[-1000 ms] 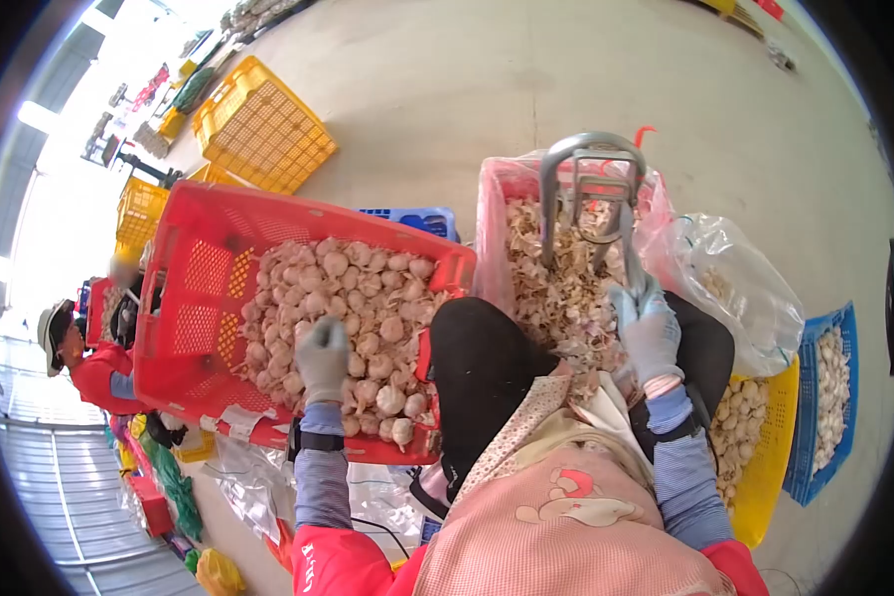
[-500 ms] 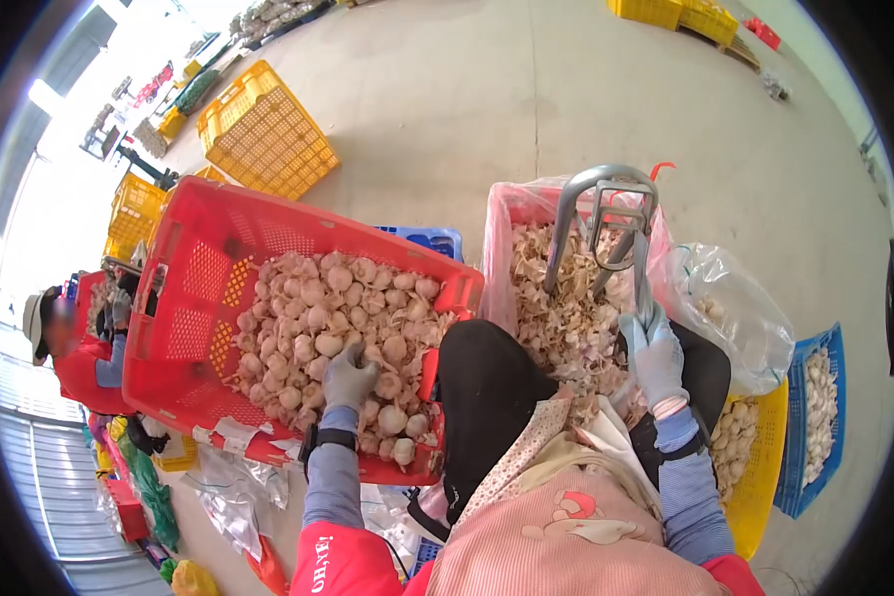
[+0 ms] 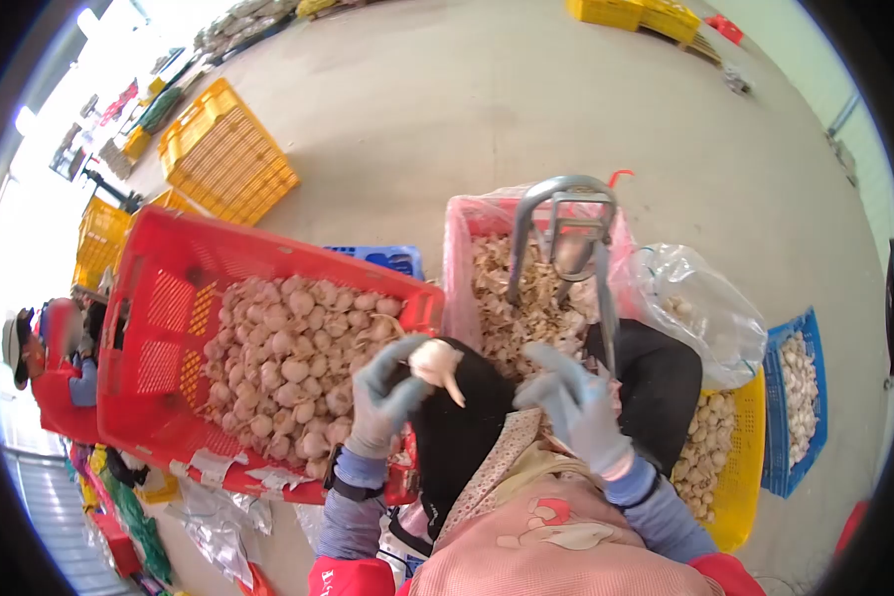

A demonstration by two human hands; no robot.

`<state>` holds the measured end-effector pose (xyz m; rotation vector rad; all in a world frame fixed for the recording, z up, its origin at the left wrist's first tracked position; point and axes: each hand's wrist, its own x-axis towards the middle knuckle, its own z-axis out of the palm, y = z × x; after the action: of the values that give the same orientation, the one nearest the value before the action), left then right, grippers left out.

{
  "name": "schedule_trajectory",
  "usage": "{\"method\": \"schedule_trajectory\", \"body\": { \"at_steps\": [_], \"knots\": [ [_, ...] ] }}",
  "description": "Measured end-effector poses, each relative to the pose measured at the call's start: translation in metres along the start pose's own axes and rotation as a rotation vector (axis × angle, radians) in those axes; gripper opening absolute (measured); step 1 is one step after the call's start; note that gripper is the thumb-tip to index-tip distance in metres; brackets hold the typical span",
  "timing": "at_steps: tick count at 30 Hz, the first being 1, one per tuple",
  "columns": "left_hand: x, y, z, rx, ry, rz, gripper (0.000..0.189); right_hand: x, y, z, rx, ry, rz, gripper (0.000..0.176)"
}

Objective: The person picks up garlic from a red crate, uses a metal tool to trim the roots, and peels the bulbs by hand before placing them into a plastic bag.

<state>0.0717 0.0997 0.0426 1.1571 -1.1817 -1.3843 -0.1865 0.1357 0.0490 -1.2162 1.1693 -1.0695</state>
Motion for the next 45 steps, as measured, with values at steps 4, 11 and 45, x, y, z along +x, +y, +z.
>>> {"method": "schedule_trajectory", "body": {
  "at_steps": [4,11,45],
  "knots": [
    [0.012,0.007,0.062,0.429,-0.325,0.397,0.047,0.002,0.022,0.000,-0.081,-0.075,0.196,0.050],
    [-0.008,-0.055,0.121,-0.346,-0.258,-0.096,0.068,0.009,0.017,-0.011,-0.142,0.178,-0.120,0.049],
    [0.075,-0.075,0.165,-0.558,-0.129,-0.213,0.059,0.002,0.002,-0.087,-0.383,0.252,0.203,0.037]
  ]
}}
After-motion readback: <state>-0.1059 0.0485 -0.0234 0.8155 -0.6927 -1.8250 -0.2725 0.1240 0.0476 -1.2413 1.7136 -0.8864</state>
